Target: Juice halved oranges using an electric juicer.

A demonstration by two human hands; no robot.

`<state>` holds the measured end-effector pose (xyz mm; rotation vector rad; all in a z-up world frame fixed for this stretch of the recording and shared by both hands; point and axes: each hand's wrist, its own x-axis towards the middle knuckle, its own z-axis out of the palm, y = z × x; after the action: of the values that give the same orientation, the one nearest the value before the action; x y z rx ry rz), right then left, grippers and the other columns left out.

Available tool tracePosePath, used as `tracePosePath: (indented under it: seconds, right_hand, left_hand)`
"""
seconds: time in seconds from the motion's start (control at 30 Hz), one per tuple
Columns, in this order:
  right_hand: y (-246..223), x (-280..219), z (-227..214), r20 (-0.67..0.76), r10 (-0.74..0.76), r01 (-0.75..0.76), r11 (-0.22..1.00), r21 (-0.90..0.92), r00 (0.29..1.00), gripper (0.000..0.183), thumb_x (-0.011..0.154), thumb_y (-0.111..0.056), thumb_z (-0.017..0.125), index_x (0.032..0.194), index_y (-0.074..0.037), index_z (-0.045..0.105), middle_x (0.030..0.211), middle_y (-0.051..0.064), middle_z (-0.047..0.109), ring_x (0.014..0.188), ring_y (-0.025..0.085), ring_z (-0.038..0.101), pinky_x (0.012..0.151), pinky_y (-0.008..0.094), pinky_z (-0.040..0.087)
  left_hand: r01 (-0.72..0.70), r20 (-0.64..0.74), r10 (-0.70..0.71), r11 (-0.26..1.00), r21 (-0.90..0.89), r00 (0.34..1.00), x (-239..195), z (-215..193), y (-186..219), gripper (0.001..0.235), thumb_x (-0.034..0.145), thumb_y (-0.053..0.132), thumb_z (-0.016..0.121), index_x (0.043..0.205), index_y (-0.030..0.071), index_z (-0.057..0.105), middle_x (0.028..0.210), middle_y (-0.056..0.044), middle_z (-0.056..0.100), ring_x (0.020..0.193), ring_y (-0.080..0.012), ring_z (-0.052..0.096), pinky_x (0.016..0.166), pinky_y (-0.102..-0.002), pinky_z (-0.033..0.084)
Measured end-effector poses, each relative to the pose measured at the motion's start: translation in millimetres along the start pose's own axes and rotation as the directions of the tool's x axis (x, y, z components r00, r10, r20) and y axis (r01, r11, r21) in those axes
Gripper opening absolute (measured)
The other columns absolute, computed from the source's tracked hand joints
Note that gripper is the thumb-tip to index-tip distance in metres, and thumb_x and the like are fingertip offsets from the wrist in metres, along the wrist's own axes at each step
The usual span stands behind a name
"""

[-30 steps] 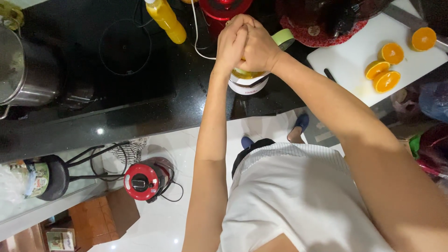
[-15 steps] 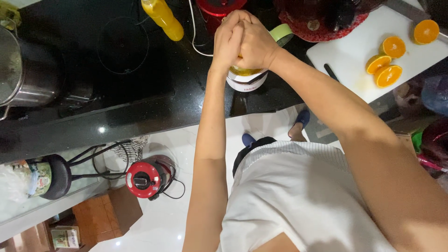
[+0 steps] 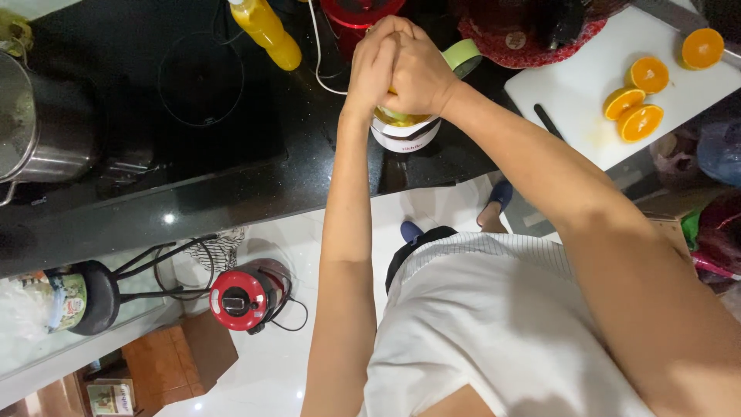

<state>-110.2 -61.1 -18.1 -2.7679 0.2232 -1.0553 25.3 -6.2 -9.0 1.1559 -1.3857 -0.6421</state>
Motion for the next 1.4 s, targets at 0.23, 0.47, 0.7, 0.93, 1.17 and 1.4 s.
tracePosePath:
  seconds: [0.23,0.47,0.7,0.93,1.17,1.4]
  right_hand:
    - [-3.6,1.2,0.1,0.016,0.042,-0.042,0.999,-0.026,0.999,0.036,0.085,-0.03,0.078,0.107,-0.002,0.073,0.11,0.017,0.069,0.115,0.037,0.061,0.111,0.051,0.042]
    - [-9.4,4.2,-3.5,-0.028,0.029,-0.03,0.999,-0.038,0.999,0.036,0.081,-0.029,0.078,0.105,-0.003,0.073,0.11,0.016,0.069,0.116,0.038,0.061,0.111,0.049,0.042]
    - [-8.6,4.6,-1.3,-0.025,0.045,-0.046,0.999,-0.029,0.999,0.033,0.083,-0.028,0.077,0.106,-0.004,0.073,0.109,0.015,0.07,0.115,0.034,0.063,0.111,0.048,0.043]
    - [-9.6,3.7,-1.0,0.004,0.077,-0.077,0.996,-0.043,0.997,0.033,0.083,-0.03,0.078,0.103,-0.004,0.073,0.105,0.015,0.07,0.111,0.035,0.062,0.107,0.049,0.043]
    - [-8.1,2.5,-1.5,-0.029,0.04,-0.041,0.998,-0.041,0.999,0.035,0.083,-0.03,0.077,0.106,-0.004,0.072,0.108,0.015,0.07,0.113,0.036,0.062,0.108,0.049,0.043]
    - [-6.4,0.5,-0.2,0.013,0.055,-0.054,0.995,-0.087,0.998,0.034,0.083,-0.031,0.078,0.106,-0.006,0.073,0.11,0.012,0.066,0.106,0.034,0.057,0.091,0.047,0.043]
  left_hand:
    - [-0.015,0.022,0.014,1.0,0.012,1.0,1.7,-3.0,-11.7,0.026,0.094,0.011,0.042,0.101,-0.002,0.063,0.099,-0.016,0.068,0.096,-0.0291,0.066,0.094,-0.036,0.051]
    - [0.012,0.011,-0.012,1.0,0.014,1.0,-0.1,-2.1,0.4,0.026,0.093,0.011,0.043,0.102,-0.001,0.064,0.101,-0.016,0.07,0.097,-0.0298,0.066,0.094,-0.036,0.05]
    - [0.026,0.004,-0.026,0.999,0.033,1.0,1.2,-2.5,-6.7,0.026,0.093,0.011,0.044,0.102,0.0,0.065,0.101,-0.016,0.071,0.099,-0.0302,0.066,0.095,-0.037,0.05]
    - [0.013,0.041,-0.014,1.0,0.023,0.999,3.1,-3.6,-1.9,0.025,0.094,0.012,0.042,0.1,0.0,0.064,0.1,-0.015,0.07,0.097,-0.0303,0.067,0.094,-0.037,0.051]
    - [0.02,0.014,-0.021,0.999,0.044,1.0,2.9,-1.5,-0.7,0.027,0.093,0.013,0.042,0.1,0.0,0.065,0.098,-0.016,0.071,0.097,-0.0306,0.068,0.093,-0.037,0.052]
    - [-0.092,-0.181,0.145,0.958,0.272,0.973,-7.6,5.8,9.4,0.028,0.102,0.013,0.054,0.126,0.002,0.061,0.122,-0.018,0.067,0.113,-0.032,0.065,0.104,-0.04,0.049]
